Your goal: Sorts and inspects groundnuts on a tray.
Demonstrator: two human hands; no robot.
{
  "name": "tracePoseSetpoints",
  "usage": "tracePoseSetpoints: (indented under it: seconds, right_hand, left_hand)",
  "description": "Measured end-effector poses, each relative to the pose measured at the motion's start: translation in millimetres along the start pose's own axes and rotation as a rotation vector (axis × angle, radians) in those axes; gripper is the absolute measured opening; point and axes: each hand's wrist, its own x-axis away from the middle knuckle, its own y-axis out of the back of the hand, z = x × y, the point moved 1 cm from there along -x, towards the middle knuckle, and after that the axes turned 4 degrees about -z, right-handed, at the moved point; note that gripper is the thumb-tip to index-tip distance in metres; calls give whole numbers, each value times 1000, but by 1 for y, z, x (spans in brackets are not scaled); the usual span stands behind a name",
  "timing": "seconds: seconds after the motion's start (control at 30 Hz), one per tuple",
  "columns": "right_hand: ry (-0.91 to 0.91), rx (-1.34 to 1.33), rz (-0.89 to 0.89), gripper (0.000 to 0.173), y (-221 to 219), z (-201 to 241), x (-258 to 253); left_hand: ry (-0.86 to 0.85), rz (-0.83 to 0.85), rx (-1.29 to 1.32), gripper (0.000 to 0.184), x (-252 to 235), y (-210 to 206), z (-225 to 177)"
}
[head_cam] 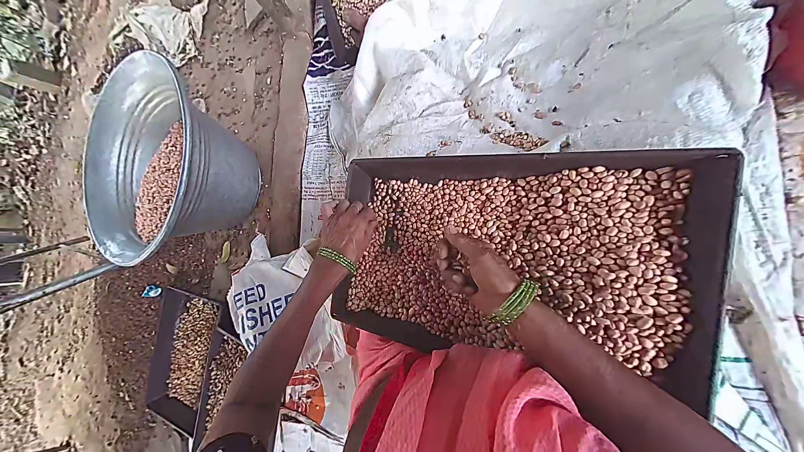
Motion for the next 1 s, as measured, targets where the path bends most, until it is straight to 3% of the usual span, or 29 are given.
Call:
tracePoseSetpoints:
  seconds: [0.4, 0.57, 0.67, 0.83, 1.0]
  right_hand:
    - [-1, 21, -10, 48, 2, 2, -2]
    - [-1, 33, -27, 47, 3, 1, -2]
    - [-15, 57, -45, 45, 2, 1, -1]
    - [-21, 77, -75, 45, -2, 2, 2]
    - [-5, 40, -49, 64, 0, 1, -2]
  left_hand:
    - [-133, 151, -241, 23, -21, 2, -13]
    - [-146, 149, -202, 23, -21, -1, -8]
    - [-168, 83, -157, 22, -19, -7, -2]
    - [-104, 131, -75, 25, -20, -2, -10]
    - [-204, -87, 406, 20, 10, 31, -35]
